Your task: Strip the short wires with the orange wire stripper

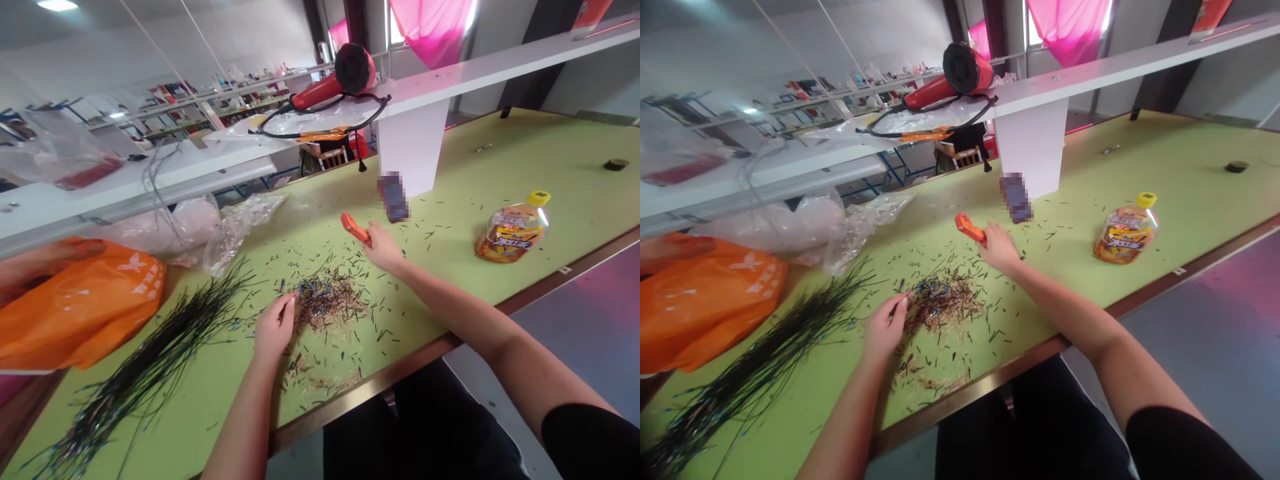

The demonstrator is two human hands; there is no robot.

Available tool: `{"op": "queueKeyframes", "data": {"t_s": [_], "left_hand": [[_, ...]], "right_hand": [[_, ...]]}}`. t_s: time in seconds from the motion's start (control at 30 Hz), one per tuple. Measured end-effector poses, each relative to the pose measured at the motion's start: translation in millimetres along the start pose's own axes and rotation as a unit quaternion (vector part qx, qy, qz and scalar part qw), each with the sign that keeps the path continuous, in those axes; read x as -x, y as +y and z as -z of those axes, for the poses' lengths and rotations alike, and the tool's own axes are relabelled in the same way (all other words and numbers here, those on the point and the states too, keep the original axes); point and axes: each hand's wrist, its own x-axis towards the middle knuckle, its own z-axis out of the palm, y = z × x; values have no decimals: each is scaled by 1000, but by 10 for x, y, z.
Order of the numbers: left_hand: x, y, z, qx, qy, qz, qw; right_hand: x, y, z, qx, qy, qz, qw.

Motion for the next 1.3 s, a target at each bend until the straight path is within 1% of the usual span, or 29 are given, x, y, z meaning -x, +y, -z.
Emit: {"op": "queueKeyframes", "data": {"t_s": [0.1,0.2,0.27,0.37,0.47,0.57,0.63,0.73,0.83,0.93,1.03,1.17,1.23,1.3], "left_hand": [[-7,-5,-5,0,-5,-19,1000],[-5,11,-15,-2,-15,-55,998],[-1,29,-14,-3,-17,-71,997],[9,66,11,-7,-14,-82,997],[22,126,50,-16,-21,-99,995],[25,233,56,-26,-33,-112,993],[10,340,19,-41,-37,-109,992],[-46,533,-90,-86,-49,-88,991],[-124,688,-210,-125,-70,-78,987],[-170,736,-282,-147,-84,-91,981],[-146,682,-288,-175,-115,-114,971],[-78,546,-218,-185,-150,-119,964],[-72,483,-171,-165,-145,-115,969],[-88,437,-128,-125,-117,-105,980]], "right_hand": [[270,-166,-321,-95,-69,-17,993],[413,-244,-568,-194,-116,-22,974],[445,-242,-651,-249,-141,-29,958],[444,-188,-691,-306,-163,-41,937],[429,-133,-714,-335,-159,-42,928],[439,-126,-761,-343,-134,-32,929],[476,-149,-801,-341,-118,-21,932],[568,-195,-853,-332,-98,-1,938],[647,-210,-873,-321,-87,13,943],[660,-178,-832,-311,-91,18,946],[626,-136,-726,-309,-104,31,945],[597,-142,-582,-323,-146,69,933],[606,-170,-536,-335,-176,82,922],[621,-197,-496,-351,-197,79,912]]}}
